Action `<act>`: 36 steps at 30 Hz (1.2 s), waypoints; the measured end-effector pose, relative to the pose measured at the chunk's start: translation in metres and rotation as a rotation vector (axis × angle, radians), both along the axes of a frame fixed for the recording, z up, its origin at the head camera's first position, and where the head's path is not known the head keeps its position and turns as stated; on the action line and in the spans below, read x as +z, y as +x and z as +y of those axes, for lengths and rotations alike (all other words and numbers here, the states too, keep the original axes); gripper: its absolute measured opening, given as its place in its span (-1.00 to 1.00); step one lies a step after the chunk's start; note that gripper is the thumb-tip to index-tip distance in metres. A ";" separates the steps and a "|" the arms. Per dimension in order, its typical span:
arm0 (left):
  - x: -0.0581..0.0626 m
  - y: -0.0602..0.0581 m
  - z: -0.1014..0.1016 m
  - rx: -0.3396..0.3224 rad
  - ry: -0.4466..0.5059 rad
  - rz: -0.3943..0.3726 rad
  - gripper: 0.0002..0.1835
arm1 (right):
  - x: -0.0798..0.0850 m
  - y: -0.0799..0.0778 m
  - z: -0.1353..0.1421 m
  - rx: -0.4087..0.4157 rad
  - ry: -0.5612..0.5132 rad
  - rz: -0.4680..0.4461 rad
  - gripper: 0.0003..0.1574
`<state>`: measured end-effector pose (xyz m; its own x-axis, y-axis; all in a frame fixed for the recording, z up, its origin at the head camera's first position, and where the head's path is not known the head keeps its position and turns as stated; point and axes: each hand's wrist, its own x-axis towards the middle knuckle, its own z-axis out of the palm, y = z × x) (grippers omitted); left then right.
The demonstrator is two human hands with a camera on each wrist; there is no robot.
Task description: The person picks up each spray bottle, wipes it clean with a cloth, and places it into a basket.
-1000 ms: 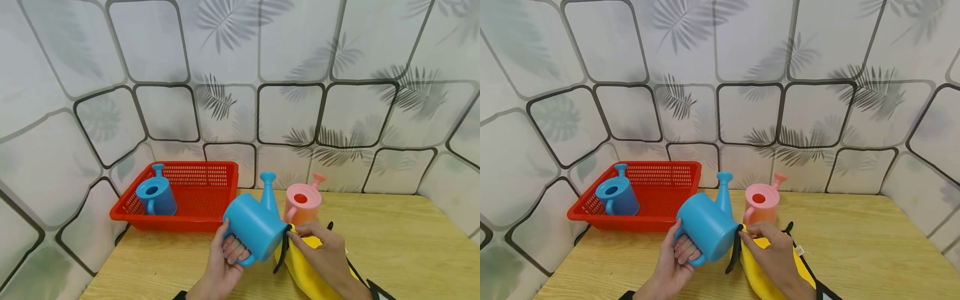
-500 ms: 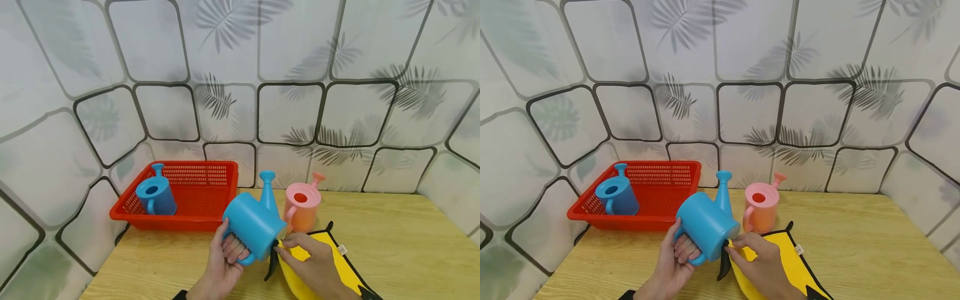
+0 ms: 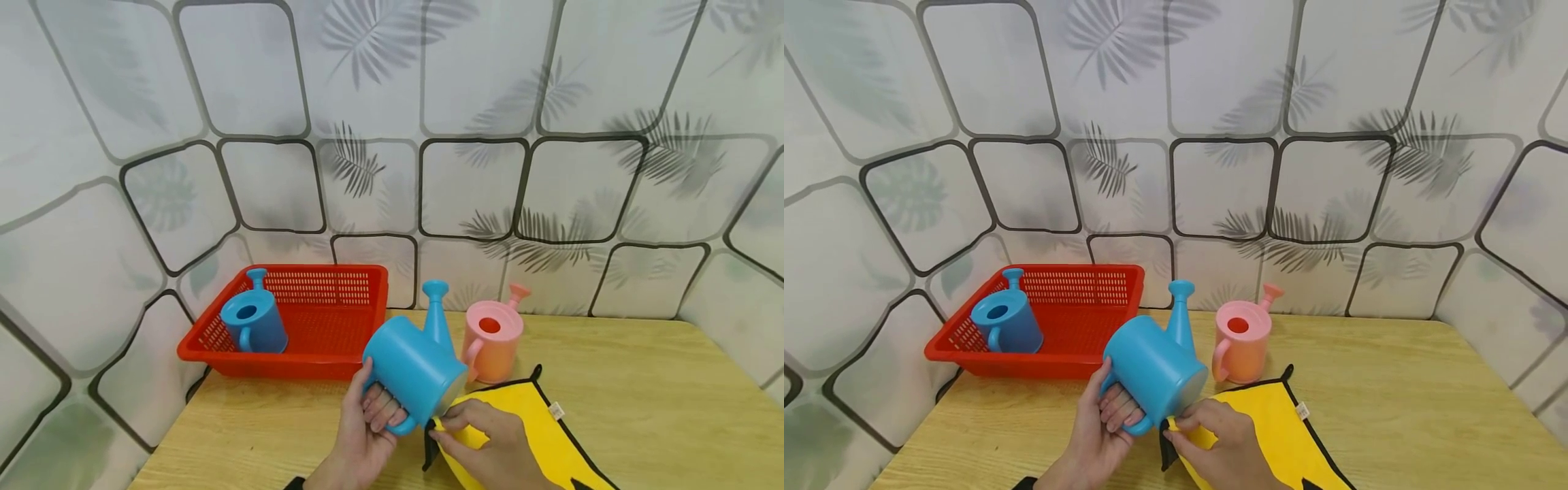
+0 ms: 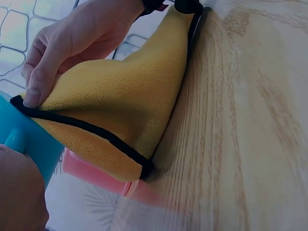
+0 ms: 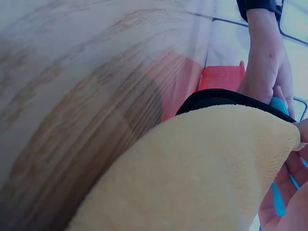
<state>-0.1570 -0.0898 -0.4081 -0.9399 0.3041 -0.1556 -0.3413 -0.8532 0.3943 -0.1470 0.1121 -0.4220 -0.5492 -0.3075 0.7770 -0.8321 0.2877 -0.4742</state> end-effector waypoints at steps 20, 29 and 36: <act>-0.001 0.001 0.000 -0.006 0.007 -0.007 -0.43 | 0.000 0.002 -0.001 -0.054 0.054 0.007 -0.61; -0.002 0.001 -0.001 -0.006 0.012 -0.010 -0.43 | -0.003 -0.002 0.002 -0.062 0.046 -0.051 -0.66; -0.001 0.001 -0.002 -0.012 0.018 -0.002 -0.43 | 0.003 -0.007 0.007 -0.173 0.076 -0.060 -0.63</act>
<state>-0.1561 -0.0923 -0.4089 -0.9359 0.3180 -0.1516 -0.3522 -0.8562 0.3779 -0.1535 0.1194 -0.4193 -0.6438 -0.2612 0.7193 -0.7379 0.4608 -0.4931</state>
